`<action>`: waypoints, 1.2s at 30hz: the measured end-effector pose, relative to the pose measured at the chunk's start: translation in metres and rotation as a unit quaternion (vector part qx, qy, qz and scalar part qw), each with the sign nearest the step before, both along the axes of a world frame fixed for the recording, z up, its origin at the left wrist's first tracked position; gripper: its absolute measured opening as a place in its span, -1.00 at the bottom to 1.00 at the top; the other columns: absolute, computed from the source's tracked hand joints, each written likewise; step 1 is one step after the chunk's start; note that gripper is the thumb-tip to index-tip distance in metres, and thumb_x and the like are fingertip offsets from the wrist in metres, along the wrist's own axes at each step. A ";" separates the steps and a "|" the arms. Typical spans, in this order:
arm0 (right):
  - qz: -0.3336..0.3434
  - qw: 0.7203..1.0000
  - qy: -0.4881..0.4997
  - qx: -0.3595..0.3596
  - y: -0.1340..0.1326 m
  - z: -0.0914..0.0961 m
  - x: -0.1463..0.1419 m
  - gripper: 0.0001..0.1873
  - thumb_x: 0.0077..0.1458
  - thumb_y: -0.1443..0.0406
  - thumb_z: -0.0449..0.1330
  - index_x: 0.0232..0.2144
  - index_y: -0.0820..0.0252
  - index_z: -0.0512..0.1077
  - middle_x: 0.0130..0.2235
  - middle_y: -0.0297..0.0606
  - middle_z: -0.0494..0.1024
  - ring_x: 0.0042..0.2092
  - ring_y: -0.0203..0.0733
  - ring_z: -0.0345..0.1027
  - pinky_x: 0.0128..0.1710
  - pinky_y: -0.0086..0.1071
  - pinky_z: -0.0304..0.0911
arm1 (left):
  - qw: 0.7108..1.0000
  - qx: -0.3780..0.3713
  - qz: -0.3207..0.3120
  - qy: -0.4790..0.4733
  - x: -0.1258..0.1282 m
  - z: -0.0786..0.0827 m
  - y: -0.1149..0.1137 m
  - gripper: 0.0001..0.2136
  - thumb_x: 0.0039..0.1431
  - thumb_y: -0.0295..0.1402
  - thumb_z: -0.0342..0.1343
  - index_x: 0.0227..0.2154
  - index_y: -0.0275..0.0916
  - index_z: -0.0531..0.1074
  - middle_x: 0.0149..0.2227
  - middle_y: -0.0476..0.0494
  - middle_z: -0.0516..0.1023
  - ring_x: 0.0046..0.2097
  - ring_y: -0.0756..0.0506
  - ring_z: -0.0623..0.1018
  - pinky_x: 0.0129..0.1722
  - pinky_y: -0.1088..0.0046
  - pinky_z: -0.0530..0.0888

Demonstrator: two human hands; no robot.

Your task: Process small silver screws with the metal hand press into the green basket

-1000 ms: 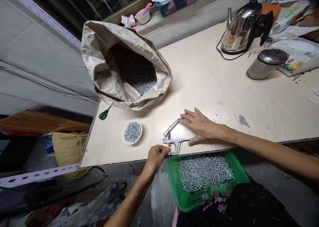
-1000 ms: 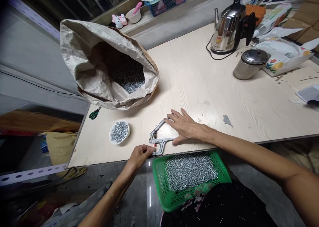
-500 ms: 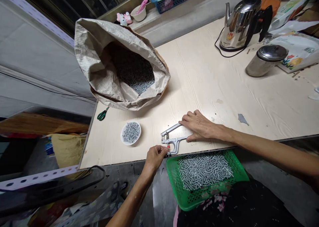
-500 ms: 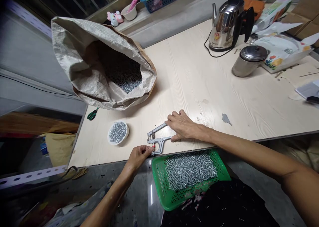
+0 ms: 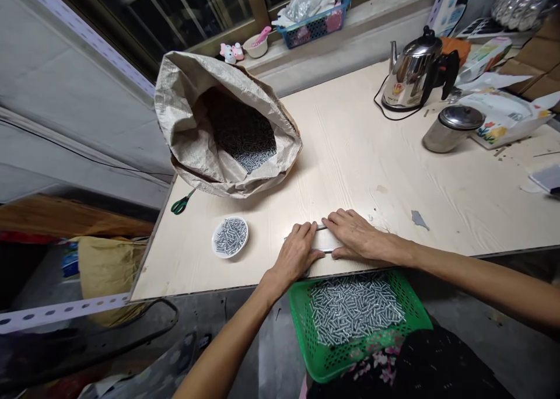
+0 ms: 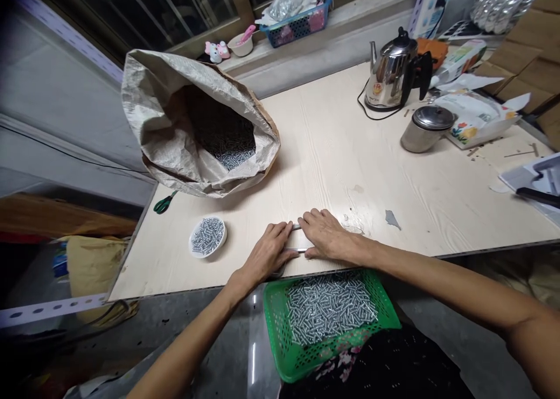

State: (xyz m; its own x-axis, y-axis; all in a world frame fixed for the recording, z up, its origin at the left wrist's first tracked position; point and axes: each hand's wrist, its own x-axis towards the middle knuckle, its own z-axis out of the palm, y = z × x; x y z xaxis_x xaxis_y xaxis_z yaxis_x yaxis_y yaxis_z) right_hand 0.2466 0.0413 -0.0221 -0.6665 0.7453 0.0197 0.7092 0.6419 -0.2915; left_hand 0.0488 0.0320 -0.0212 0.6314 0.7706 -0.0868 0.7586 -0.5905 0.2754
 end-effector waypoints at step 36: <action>-0.024 0.983 0.131 0.127 -0.028 -0.054 -0.024 -0.86 0.23 0.37 0.00 -0.38 0.17 0.31 -0.36 -0.26 0.39 -0.31 -0.16 0.19 -0.30 -0.29 0.03 | 0.914 -0.126 0.383 0.055 -0.029 0.017 -0.026 -0.86 -0.05 -0.40 0.08 -0.53 -0.29 0.53 -0.41 -0.22 0.55 -0.32 -0.14 0.49 -0.40 0.43 0.29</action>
